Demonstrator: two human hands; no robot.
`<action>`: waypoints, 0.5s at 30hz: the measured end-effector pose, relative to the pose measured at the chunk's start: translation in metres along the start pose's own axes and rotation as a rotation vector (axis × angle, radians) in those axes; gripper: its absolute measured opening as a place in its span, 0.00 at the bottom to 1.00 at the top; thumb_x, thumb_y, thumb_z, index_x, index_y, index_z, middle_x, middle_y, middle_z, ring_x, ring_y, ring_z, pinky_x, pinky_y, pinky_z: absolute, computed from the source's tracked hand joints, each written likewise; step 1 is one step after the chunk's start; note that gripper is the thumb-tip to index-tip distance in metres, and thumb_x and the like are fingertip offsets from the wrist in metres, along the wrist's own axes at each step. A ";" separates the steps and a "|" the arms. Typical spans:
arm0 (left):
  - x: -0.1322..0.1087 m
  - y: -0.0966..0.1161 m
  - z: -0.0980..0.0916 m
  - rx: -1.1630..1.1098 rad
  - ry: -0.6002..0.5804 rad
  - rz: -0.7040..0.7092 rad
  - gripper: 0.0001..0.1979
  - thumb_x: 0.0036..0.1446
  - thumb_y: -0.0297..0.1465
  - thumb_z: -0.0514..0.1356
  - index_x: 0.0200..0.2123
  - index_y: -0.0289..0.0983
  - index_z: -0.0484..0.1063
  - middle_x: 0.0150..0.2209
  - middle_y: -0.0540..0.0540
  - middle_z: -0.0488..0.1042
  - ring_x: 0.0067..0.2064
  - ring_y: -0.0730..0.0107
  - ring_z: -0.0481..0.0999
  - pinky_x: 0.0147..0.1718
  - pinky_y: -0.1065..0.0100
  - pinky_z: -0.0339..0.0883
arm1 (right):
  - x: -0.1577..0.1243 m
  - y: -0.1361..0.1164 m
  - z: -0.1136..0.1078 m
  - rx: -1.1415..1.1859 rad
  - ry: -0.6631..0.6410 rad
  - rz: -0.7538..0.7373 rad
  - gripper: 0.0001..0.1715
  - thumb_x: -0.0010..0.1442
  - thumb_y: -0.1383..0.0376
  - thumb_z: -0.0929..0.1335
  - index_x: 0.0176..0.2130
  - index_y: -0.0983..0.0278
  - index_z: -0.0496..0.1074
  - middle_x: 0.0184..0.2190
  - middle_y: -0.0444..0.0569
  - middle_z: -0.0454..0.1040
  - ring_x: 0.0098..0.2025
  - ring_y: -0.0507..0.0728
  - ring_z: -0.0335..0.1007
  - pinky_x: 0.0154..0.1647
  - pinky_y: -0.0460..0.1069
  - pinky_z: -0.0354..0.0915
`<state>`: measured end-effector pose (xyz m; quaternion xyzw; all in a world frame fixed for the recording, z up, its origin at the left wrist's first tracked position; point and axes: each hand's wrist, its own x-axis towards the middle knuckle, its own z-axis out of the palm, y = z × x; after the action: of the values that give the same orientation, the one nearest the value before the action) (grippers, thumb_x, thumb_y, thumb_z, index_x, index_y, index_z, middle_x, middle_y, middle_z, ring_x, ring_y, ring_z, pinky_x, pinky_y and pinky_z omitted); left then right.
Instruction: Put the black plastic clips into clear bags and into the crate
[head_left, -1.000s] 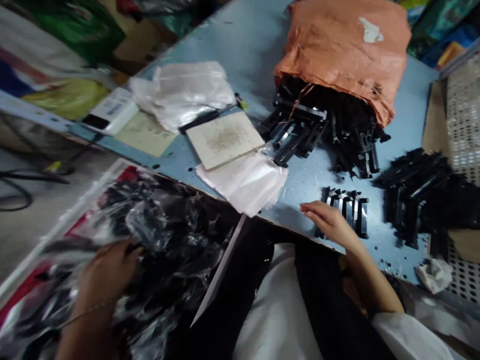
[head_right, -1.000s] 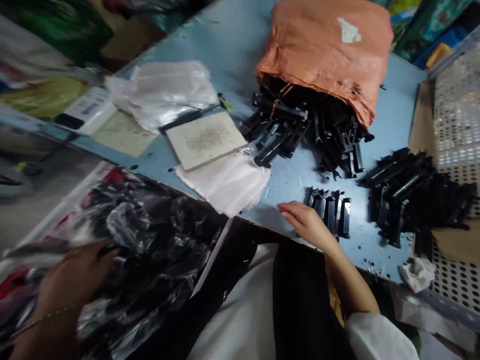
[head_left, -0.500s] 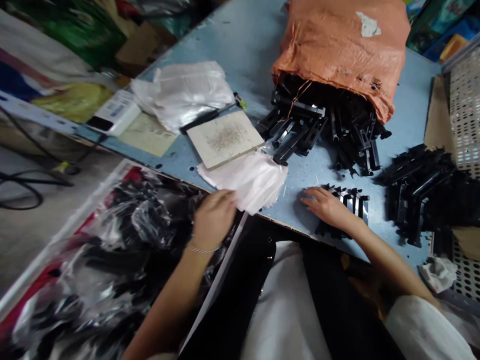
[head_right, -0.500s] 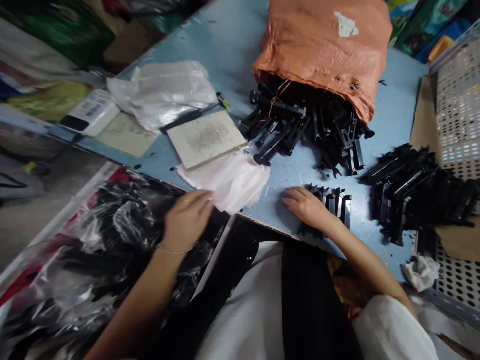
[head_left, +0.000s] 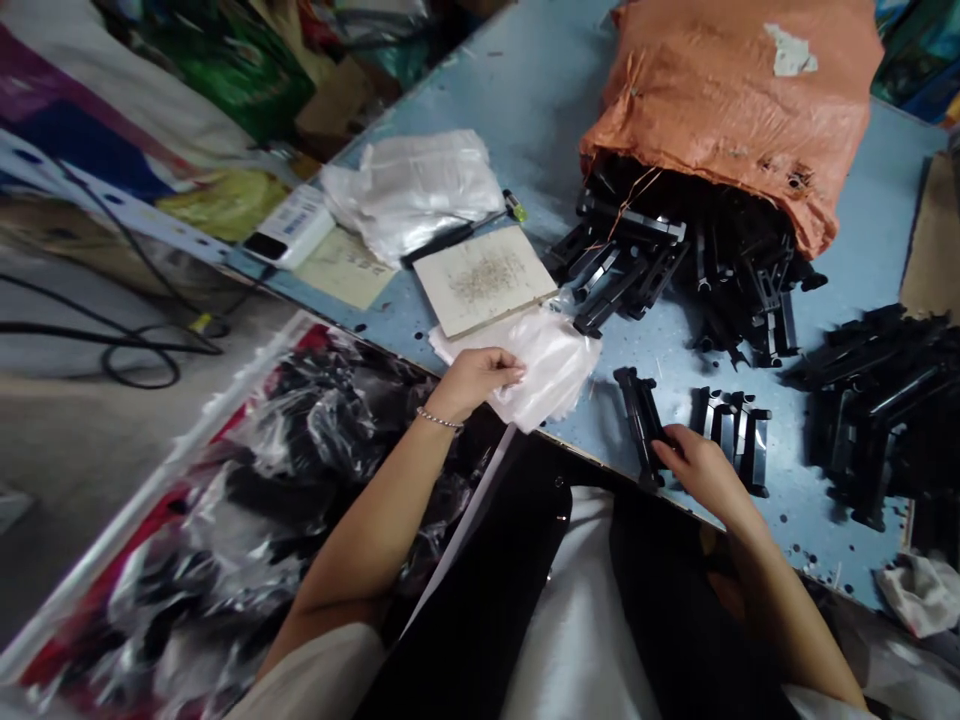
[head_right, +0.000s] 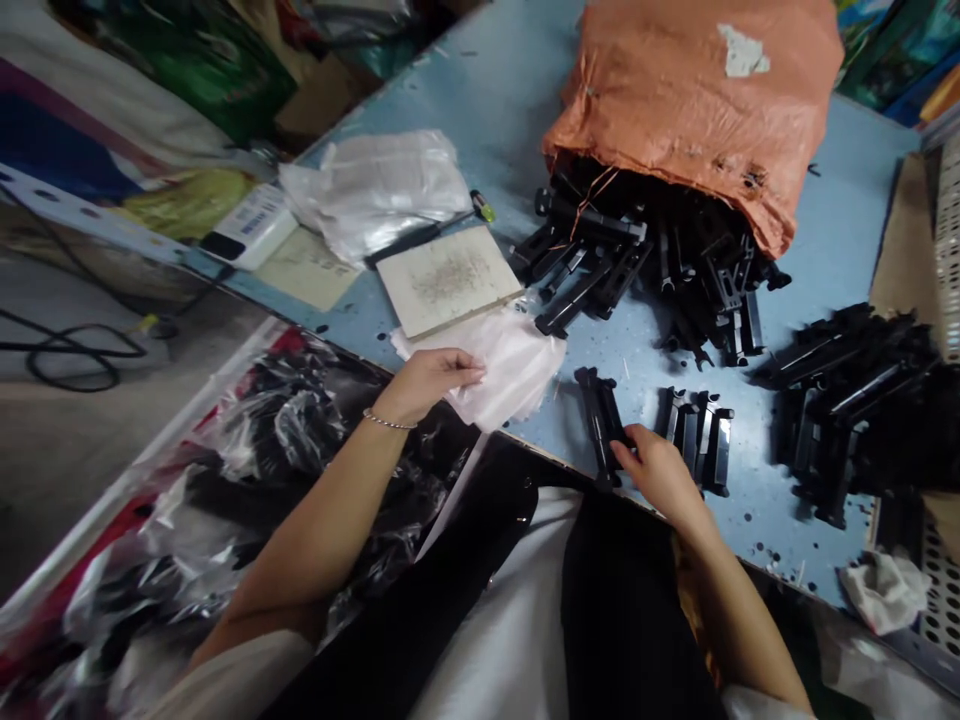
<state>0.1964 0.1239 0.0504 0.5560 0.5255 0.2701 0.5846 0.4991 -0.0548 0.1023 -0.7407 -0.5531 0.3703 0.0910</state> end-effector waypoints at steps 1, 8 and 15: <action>0.000 0.000 0.002 0.008 0.038 0.009 0.17 0.39 0.39 0.73 0.24 0.36 0.70 0.24 0.51 0.72 0.26 0.74 0.68 0.28 0.70 0.61 | 0.006 -0.006 0.004 0.248 -0.060 -0.043 0.17 0.66 0.53 0.66 0.41 0.64 0.72 0.29 0.47 0.74 0.28 0.54 0.70 0.30 0.47 0.63; -0.001 0.000 0.001 -0.033 -0.039 0.031 0.15 0.46 0.42 0.68 0.27 0.35 0.74 0.26 0.49 0.74 0.28 0.72 0.70 0.31 0.68 0.65 | 0.040 -0.055 0.067 1.321 -0.589 0.096 0.25 0.48 0.50 0.78 0.26 0.66 0.69 0.17 0.38 0.62 0.17 0.45 0.54 0.16 0.41 0.51; -0.010 0.002 0.004 0.067 0.179 0.253 0.14 0.48 0.34 0.67 0.26 0.37 0.63 0.27 0.53 0.71 0.30 0.75 0.69 0.32 0.71 0.64 | 0.047 -0.049 0.081 1.585 -0.673 0.196 0.16 0.55 0.57 0.73 0.33 0.67 0.72 0.21 0.43 0.69 0.16 0.44 0.51 0.13 0.40 0.51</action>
<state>0.1980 0.1136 0.0547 0.6104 0.5102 0.3725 0.4779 0.4150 -0.0170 0.0507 -0.3543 -0.0631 0.8524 0.3795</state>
